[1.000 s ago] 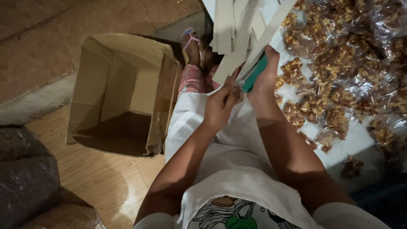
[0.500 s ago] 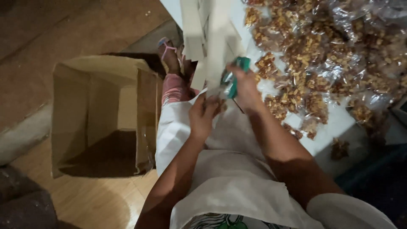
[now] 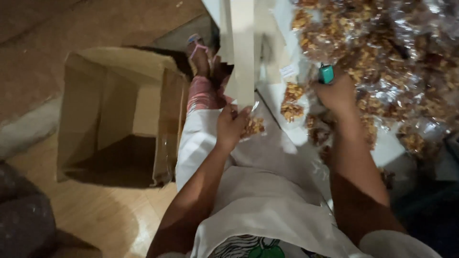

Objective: The person is stapling small plastic bags containing peanuts onto long cardboard strips for retail display.

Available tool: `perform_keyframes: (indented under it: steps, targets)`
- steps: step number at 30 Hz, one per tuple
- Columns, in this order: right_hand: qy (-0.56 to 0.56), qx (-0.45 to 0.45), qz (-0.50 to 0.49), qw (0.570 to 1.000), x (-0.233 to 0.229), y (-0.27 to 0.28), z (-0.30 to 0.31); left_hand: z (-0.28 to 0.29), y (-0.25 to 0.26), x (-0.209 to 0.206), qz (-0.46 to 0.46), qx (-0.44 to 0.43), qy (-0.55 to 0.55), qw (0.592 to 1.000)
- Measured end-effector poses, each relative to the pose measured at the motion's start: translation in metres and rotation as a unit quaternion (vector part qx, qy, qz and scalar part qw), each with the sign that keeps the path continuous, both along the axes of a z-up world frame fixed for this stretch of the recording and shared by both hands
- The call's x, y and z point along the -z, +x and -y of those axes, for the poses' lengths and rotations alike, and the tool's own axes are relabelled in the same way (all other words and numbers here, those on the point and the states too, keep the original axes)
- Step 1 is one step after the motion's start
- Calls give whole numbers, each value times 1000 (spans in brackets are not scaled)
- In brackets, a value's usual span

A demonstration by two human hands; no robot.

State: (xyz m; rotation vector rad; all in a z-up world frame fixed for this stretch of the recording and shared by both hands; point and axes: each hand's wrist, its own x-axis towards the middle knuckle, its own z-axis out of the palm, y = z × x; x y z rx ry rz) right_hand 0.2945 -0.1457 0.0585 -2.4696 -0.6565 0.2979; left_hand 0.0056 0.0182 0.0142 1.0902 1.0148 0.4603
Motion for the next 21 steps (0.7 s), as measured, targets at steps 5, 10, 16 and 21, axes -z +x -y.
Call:
perform_keyframes:
  steps: [5,10,16,21]
  targets:
    - [112,-275,-171,939,-122,-93,-24,-5,1,-11,-16,33,99,994]
    - [161,-354,-147,909,-73,-114,-42,9,15,-14,176,49,24,983]
    - [228,-181,-120,949,-31,-118,-56,20,14,-20,200,21,37,979]
    - [242,-170,-93,951,-34,-108,-53,27,22,7,200,46,163,965]
